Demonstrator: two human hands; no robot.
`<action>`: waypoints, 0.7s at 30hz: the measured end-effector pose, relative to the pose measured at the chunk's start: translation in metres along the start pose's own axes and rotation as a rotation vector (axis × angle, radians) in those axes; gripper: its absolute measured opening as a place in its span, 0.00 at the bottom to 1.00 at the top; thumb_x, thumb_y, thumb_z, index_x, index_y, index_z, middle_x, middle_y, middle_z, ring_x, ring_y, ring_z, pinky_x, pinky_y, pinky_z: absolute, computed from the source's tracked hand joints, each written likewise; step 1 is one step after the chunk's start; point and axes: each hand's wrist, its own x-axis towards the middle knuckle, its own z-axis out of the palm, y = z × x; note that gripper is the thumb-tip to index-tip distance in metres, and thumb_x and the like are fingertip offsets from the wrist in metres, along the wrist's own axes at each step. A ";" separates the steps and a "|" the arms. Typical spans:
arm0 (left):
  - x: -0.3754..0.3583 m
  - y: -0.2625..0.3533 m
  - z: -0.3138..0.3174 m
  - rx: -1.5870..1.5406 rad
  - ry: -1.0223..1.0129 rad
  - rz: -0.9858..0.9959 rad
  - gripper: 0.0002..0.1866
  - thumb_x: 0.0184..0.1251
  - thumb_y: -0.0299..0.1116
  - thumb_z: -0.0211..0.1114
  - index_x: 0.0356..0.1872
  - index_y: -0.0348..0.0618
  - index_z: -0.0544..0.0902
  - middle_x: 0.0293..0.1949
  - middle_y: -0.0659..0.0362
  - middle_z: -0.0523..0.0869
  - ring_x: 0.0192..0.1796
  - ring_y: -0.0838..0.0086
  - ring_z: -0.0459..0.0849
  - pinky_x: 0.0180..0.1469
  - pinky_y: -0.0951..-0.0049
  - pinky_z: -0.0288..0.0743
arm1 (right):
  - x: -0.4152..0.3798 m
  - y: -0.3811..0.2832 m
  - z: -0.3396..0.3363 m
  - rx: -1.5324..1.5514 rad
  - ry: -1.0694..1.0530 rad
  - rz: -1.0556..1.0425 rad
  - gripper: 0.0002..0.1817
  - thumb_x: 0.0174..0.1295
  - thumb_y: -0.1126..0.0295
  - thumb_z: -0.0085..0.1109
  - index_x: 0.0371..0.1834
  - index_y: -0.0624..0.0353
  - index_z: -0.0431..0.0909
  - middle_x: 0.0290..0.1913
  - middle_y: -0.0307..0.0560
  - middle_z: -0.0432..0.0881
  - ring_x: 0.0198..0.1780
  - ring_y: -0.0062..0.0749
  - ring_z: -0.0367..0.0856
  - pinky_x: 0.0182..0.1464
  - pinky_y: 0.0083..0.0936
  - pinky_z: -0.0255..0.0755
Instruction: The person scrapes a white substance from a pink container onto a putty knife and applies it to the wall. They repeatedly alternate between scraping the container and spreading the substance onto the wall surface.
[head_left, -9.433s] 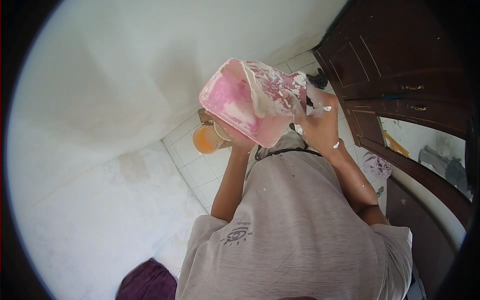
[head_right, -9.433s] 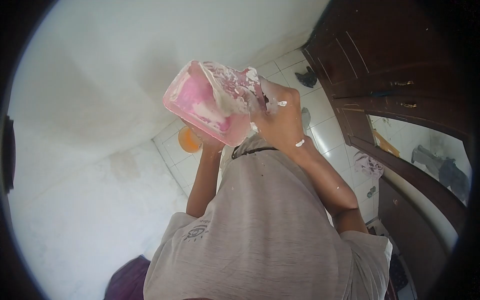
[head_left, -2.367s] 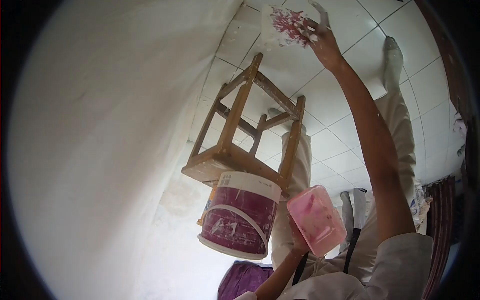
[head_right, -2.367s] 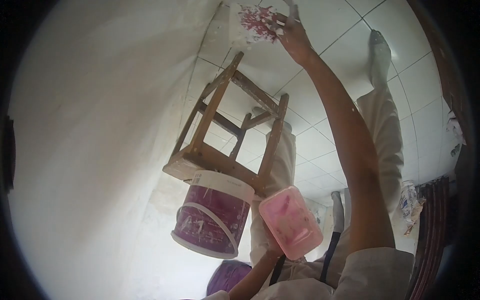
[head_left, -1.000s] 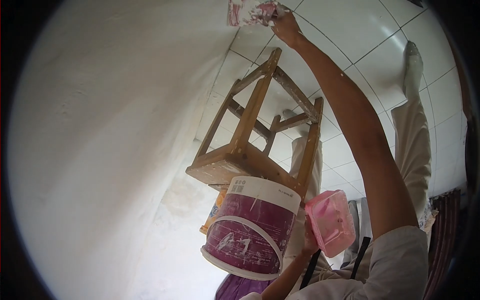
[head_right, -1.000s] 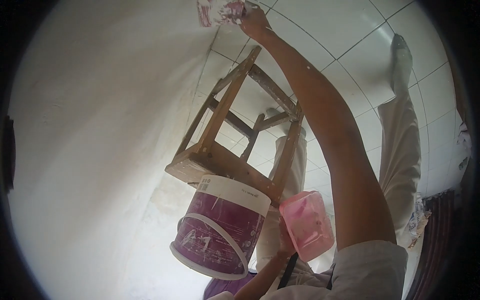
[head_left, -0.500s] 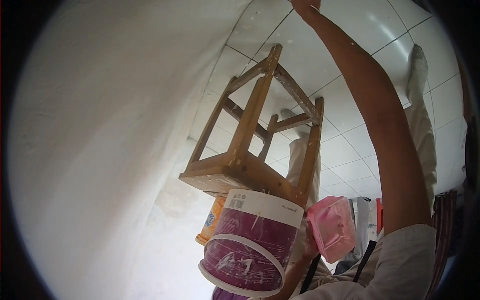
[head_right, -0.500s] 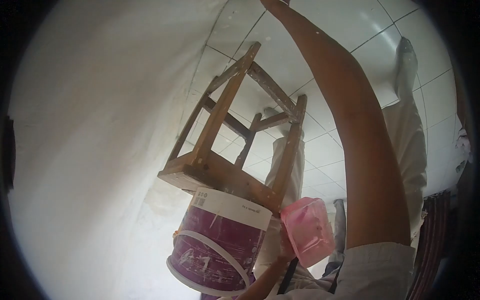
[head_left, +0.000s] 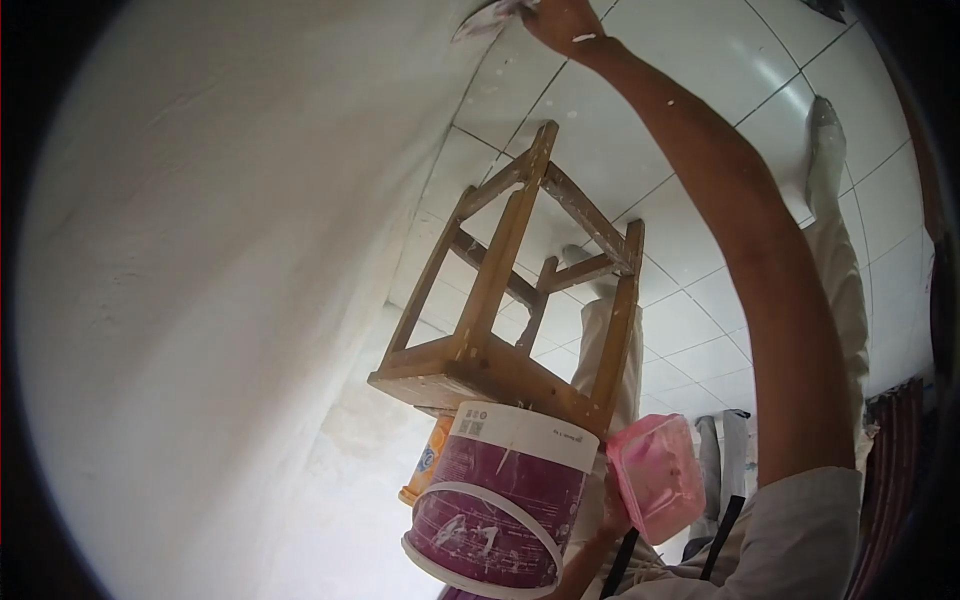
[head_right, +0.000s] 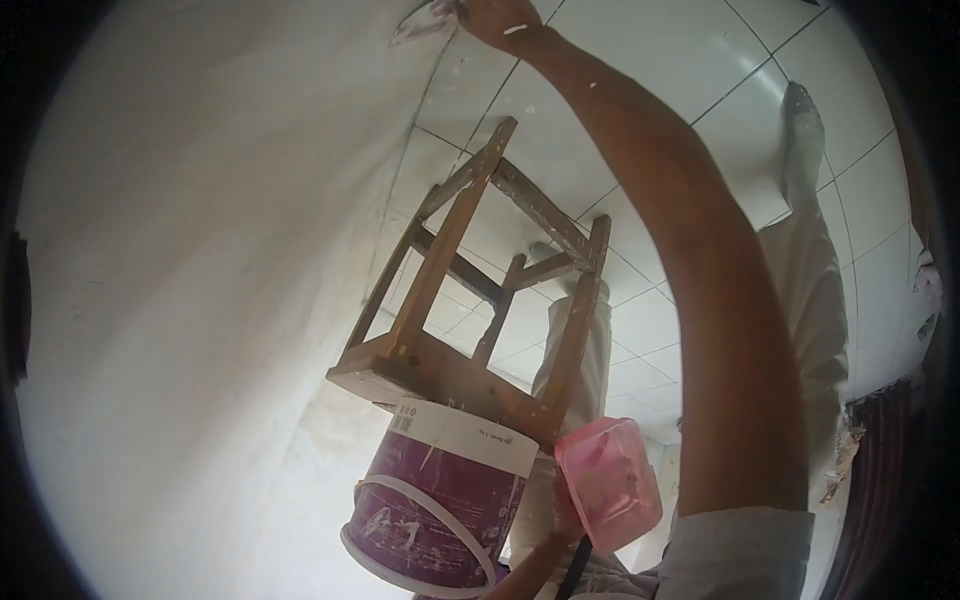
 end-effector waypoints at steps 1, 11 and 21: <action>-0.001 -0.001 -0.001 0.006 0.001 -0.001 0.42 0.69 0.67 0.38 0.74 0.45 0.55 0.68 0.53 0.66 0.68 0.61 0.68 0.69 0.55 0.64 | 0.007 -0.003 -0.025 0.156 -0.014 0.148 0.15 0.59 0.78 0.54 0.50 0.63 0.80 0.46 0.51 0.84 0.48 0.40 0.82 0.55 0.28 0.75; -0.004 0.006 -0.002 0.017 0.009 -0.013 0.41 0.71 0.65 0.37 0.74 0.44 0.55 0.68 0.53 0.66 0.68 0.62 0.68 0.70 0.57 0.63 | -0.073 0.008 -0.019 0.267 -0.180 0.156 0.13 0.57 0.73 0.60 0.44 0.44 0.84 0.44 0.36 0.86 0.48 0.34 0.84 0.50 0.31 0.79; 0.001 0.013 -0.011 0.058 0.021 -0.021 0.39 0.73 0.63 0.36 0.74 0.43 0.55 0.69 0.54 0.65 0.69 0.63 0.67 0.70 0.58 0.61 | 0.006 0.060 -0.029 0.248 0.276 0.235 0.04 0.56 0.81 0.58 0.32 0.66 0.83 0.30 0.52 0.86 0.29 0.41 0.85 0.32 0.27 0.78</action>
